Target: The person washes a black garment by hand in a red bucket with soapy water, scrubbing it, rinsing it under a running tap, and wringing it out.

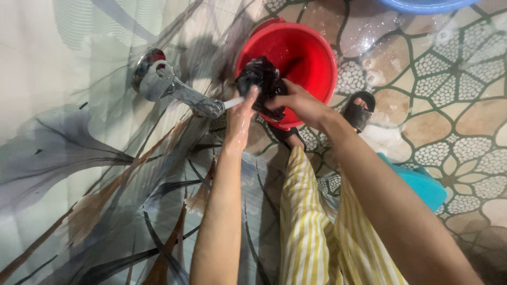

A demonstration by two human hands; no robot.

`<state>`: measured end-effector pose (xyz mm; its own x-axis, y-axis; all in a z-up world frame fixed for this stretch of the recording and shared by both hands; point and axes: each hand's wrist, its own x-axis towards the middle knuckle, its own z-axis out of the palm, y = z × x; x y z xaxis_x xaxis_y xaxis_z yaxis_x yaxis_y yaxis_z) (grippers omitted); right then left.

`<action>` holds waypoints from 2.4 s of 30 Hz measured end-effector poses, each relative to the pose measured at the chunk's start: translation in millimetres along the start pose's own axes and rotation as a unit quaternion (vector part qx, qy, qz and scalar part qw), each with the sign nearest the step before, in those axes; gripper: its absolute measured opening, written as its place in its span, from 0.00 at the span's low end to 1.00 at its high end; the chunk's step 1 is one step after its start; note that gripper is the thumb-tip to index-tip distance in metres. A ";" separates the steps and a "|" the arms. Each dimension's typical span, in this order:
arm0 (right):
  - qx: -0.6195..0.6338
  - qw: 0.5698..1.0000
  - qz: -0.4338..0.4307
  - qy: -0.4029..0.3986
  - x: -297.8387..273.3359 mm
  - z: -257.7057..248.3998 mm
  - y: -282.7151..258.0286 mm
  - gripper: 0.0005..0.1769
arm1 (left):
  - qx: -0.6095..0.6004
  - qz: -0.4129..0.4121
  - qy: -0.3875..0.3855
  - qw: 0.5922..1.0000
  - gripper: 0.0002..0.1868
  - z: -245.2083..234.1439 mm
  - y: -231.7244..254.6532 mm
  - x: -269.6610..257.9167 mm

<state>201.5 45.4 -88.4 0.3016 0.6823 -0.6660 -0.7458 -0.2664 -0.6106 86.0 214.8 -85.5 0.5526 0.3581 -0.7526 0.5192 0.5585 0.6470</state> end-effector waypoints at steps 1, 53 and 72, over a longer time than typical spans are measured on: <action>0.000 1.000 0.002 0.001 3.1 2.6 0.7 0.33 | 0.031 0.001 -0.008 0.999 0.33 -0.8 0.6 0.6; -0.026 0.964 -0.112 0.241 -83.8 30.0 18.2 0.10 | -0.054 -0.085 0.216 0.971 0.30 11.0 -27.6 45.3; -0.238 0.891 -0.173 0.347 -131.8 34.0 1.1 0.11 | 0.005 -0.060 0.268 0.961 0.44 -25.4 -37.0 56.0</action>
<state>140.8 -21.7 13.3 0.8820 0.2386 -0.4064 -0.2504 -0.4933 -0.8330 81.2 233.1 -154.8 0.0738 0.6269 -0.7756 0.5663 0.6138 0.5500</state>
